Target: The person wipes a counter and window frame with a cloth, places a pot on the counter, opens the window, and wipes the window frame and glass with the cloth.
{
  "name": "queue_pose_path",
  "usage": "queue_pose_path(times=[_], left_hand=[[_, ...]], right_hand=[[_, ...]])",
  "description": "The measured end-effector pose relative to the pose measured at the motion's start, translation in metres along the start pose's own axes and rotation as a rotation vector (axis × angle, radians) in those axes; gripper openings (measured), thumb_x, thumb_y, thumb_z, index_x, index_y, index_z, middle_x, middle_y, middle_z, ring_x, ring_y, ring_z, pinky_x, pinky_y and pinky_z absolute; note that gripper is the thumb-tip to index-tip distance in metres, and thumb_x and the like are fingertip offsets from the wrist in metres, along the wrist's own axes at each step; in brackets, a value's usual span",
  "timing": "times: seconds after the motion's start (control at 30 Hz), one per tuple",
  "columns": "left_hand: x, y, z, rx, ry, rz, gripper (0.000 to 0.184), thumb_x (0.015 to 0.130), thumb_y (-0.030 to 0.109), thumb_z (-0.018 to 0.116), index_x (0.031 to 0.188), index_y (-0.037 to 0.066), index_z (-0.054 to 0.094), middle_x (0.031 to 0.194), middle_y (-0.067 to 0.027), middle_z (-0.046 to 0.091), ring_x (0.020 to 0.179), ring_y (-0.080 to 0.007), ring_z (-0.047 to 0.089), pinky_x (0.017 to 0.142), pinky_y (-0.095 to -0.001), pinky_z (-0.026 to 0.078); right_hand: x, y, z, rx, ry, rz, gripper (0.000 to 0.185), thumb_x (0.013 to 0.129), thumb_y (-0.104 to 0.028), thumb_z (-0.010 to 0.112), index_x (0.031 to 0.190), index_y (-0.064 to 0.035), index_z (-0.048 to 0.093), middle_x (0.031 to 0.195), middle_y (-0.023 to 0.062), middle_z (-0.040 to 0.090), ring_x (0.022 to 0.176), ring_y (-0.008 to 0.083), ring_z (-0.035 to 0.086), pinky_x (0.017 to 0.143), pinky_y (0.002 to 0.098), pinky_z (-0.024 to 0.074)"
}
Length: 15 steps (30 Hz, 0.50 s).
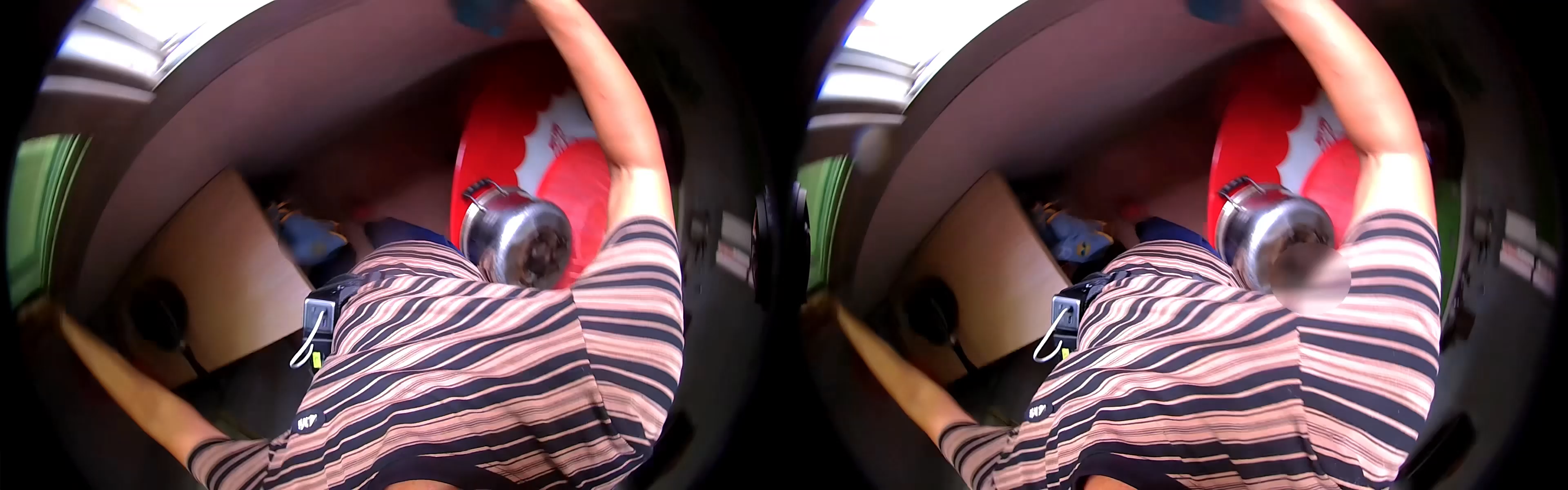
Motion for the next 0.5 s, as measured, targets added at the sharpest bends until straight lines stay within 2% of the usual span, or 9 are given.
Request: queue_pose_path(times=[0.17,0.33,0.43,0.47,0.5], left_hand=[[0.016,-0.019,-0.005,-0.017,-0.058,-0.036,0.052,0.098,0.033,0.05,0.124,-0.012,0.044,0.113,-0.0274,0.054,0.098,-0.0379,0.054,0.092,-0.046,0.043],[0.009,-0.025,0.013,-0.188,-0.117,-0.068,0.049,0.098,0.031,0.052,0.121,-0.012,0.046,0.109,-0.0258,0.057,0.094,-0.0352,0.057,0.091,-0.0432,0.045],[-0.032,-0.039,0.003,0.011,-0.169,-0.216,0.056,0.099,0.035,0.049,0.132,-0.01,0.04,0.123,-0.0272,0.051,0.106,-0.0342,0.055,0.093,-0.0387,0.047],[-0.047,-0.026,-0.007,-0.035,-0.195,-0.27,0.059,0.1,0.036,0.048,0.136,-0.009,0.038,0.128,-0.0277,0.049,0.11,-0.0338,0.055,0.093,-0.0373,0.047],[-0.052,0.022,-0.023,-0.277,-0.232,-0.346,0.059,0.101,0.036,0.044,0.139,-0.009,0.035,0.135,-0.0266,0.044,0.116,-0.0341,0.052,0.099,-0.0386,0.044]], right_hand=[[0.036,0.013,0.019,-0.033,0.095,-0.073,0.032,0.092,-0.023,0.052,0.117,-0.0039,0.061,0.102,0.0196,0.064,0.091,0.0358,0.063,0.08,0.0416,0.0495],[0.033,0.021,0.023,-0.058,0.143,-0.064,0.032,0.093,-0.023,0.052,0.117,-0.0037,0.061,0.102,0.0194,0.064,0.091,0.0354,0.063,0.081,0.0412,0.0496],[0.013,0.005,0.01,-0.033,0.129,-0.034,0.031,0.093,-0.022,0.052,0.116,-0.0034,0.062,0.102,0.0183,0.065,0.091,0.0334,0.063,0.081,0.0399,0.0497],[0.011,-0.003,0.005,-0.017,0.126,-0.031,0.031,0.093,-0.022,0.052,0.116,-0.0033,0.062,0.102,0.0179,0.065,0.091,0.0328,0.063,0.081,0.0395,0.0497],[0.009,-0.015,0.001,-0.001,0.131,-0.025,0.03,0.093,-0.021,0.052,0.115,-0.0031,0.062,0.102,0.0176,0.065,0.091,0.0321,0.063,0.081,0.039,0.0497]])
Point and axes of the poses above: each hand's wrist, its own x-axis towards the middle knuckle, its own z-axis out of the palm, y = z × x, the point moved 9 cm from there along x, towards the middle knuckle
